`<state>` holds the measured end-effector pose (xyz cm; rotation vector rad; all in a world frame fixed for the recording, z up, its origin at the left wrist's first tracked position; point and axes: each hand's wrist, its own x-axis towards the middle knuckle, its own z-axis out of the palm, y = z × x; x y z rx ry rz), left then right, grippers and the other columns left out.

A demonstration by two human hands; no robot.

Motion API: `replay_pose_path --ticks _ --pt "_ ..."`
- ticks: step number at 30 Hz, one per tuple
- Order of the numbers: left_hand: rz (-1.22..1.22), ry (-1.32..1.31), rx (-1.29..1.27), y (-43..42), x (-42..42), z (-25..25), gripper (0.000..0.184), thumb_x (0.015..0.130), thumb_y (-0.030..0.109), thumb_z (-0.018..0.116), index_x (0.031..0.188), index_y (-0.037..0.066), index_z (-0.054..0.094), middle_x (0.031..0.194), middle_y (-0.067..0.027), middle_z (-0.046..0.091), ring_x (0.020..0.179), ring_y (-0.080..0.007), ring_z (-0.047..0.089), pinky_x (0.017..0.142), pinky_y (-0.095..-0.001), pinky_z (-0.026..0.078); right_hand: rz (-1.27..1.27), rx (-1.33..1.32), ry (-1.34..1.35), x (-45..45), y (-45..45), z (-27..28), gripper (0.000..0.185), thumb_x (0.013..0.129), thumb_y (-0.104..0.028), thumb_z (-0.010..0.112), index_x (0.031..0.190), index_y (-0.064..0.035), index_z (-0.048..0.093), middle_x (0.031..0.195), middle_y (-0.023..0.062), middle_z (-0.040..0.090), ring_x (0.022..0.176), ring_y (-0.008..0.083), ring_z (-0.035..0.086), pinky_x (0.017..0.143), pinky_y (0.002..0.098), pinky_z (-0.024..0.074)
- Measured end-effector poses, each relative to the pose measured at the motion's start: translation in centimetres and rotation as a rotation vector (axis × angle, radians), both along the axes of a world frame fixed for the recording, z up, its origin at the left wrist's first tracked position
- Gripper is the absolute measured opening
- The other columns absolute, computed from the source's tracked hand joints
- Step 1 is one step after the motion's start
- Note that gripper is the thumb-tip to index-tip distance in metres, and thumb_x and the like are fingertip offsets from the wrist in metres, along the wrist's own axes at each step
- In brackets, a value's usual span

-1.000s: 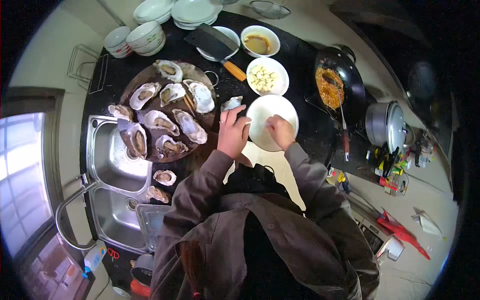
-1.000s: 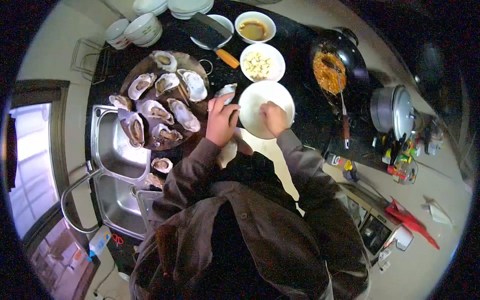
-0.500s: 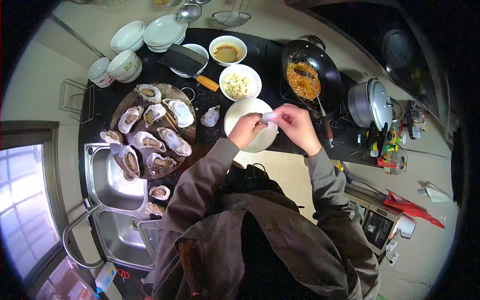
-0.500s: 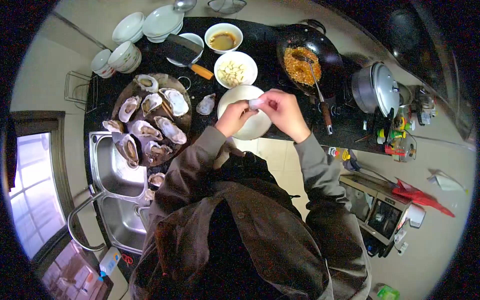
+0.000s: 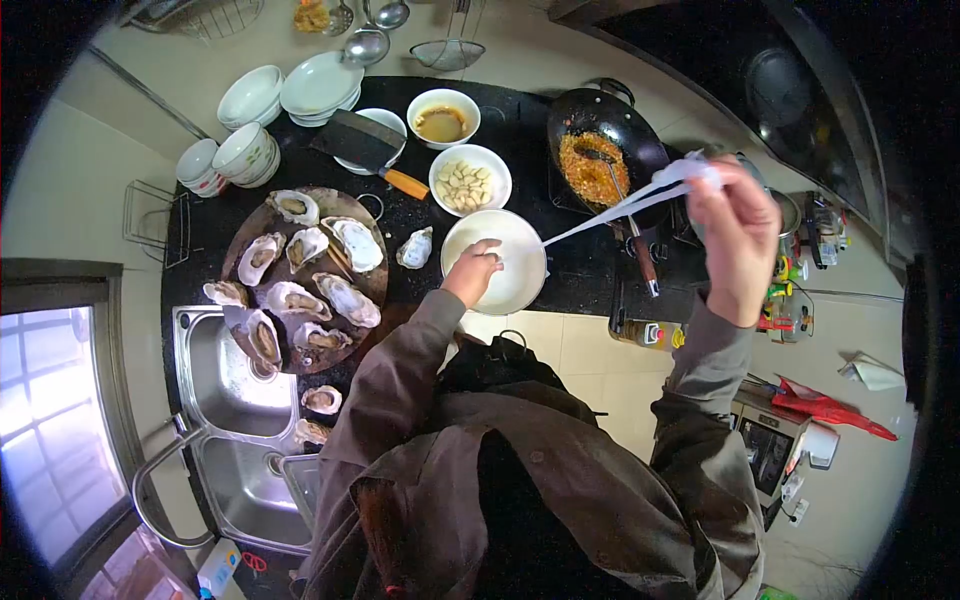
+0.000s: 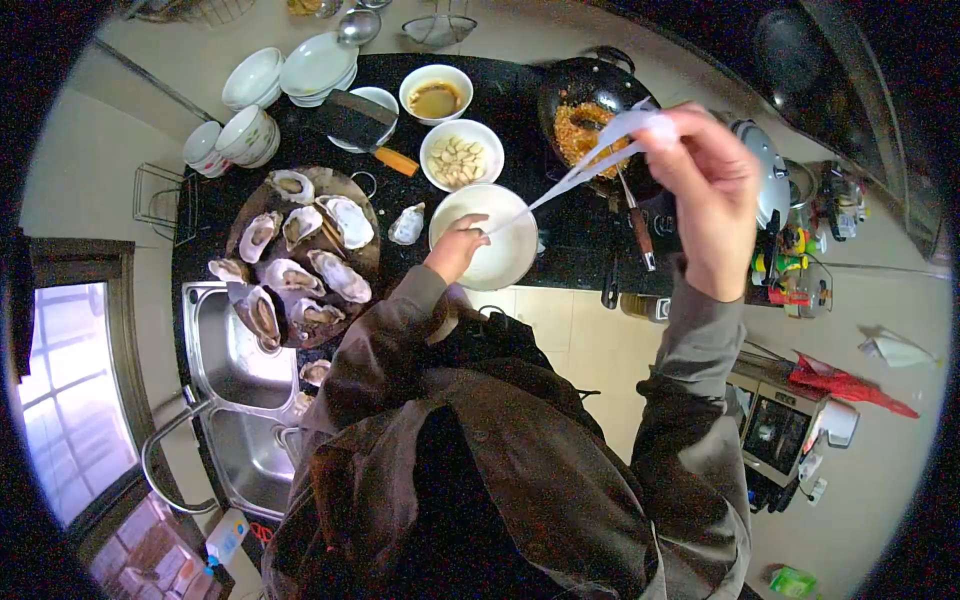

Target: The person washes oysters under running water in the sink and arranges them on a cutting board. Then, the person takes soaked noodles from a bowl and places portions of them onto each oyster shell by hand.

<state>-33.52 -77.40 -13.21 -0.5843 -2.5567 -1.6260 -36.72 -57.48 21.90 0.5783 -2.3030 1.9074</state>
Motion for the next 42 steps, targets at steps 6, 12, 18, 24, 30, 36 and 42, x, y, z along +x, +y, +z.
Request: replay_pose_path --ticks 6,12,18,24,30,36,42 --pt "-0.045 0.235 -0.073 -2.5 -3.2 10.0 0.012 0.081 0.0 0.054 0.092 -0.001 0.06 0.115 -0.0152 0.059 0.109 -0.0345 0.055 0.093 -0.038 0.045 0.19 0.207 -0.065 -1.9 0.7 -2.2 0.009 0.088 0.0 0.062 0.096 -0.0007 0.067 0.099 0.002 0.057 0.084 0.0088 0.054 0.075 0.0211 0.0428" --pt "-0.222 0.163 -0.017 -3.8 -4.1 21.9 0.011 0.079 -0.004 0.053 0.09 -0.002 0.056 0.112 -0.0142 0.058 0.102 -0.0314 0.058 0.087 -0.0339 0.047 0.403 0.076 -0.322 -2.1 -0.9 -11.6 0.011 0.083 0.002 0.069 0.094 -0.0004 0.069 0.102 0.0044 0.063 0.092 0.0086 0.059 0.08 0.0229 0.0484" --pt "-0.261 0.336 0.031 -3.9 -5.0 26.2 0.015 0.081 -0.004 0.055 0.095 -0.002 0.059 0.108 -0.0131 0.057 0.098 -0.0277 0.059 0.082 -0.0329 0.049 0.436 0.015 -0.506 -1.0 -3.0 -13.1 0.009 0.085 0.0 0.068 0.094 0.0013 0.068 0.094 0.008 0.068 0.083 0.0103 0.063 0.076 0.0238 0.0509" --pt "-0.184 0.283 0.232 -5.1 -5.4 22.8 0.02 0.085 -0.003 0.057 0.103 0.001 0.062 0.114 -0.009 0.058 0.093 -0.0174 0.059 0.077 -0.0274 0.048 0.38 -0.039 -0.372 -1.3 -3.1 -7.7 0.01 0.088 -0.002 0.064 0.095 0.0032 0.068 0.087 0.0105 0.069 0.069 0.0085 0.06 0.06 0.02 0.0471" --pt "-0.284 -0.251 0.583 -4.0 -3.7 16.3 0.025 0.088 0.002 0.061 0.113 0.004 0.061 0.113 -0.0034 0.062 0.084 -0.0083 0.057 0.073 -0.0254 0.047 0.301 -0.129 -0.234 -2.0 -2.3 -2.9 0.012 0.089 -0.002 0.062 0.097 0.0044 0.068 0.088 0.0109 0.069 0.06 0.0069 0.054 0.052 0.0197 0.0414" --pt "-0.355 -0.206 0.52 0.1 -2.3 10.2 0.018 0.09 0.005 0.06 0.107 0.003 0.066 0.108 -0.0067 0.065 0.083 -0.011 0.058 0.074 -0.0254 0.047 0.291 -0.208 -0.115 -3.2 -0.6 1.0 0.015 0.092 -0.006 0.06 0.1 0.0042 0.066 0.087 0.0114 0.068 0.059 0.0072 0.052 0.051 0.0188 0.0392" --pt "-0.198 -0.273 0.3 0.5 -0.9 4.9 0.013 0.089 0.008 0.06 0.095 0.001 0.069 0.102 -0.0128 0.063 0.087 -0.0228 0.062 0.077 -0.0302 0.049 0.178 -0.303 0.021 -3.5 0.7 4.9 0.019 0.094 -0.009 0.058 0.106 0.0037 0.065 0.088 0.0112 0.067 0.062 0.0073 0.052 0.052 0.0182 0.0384"
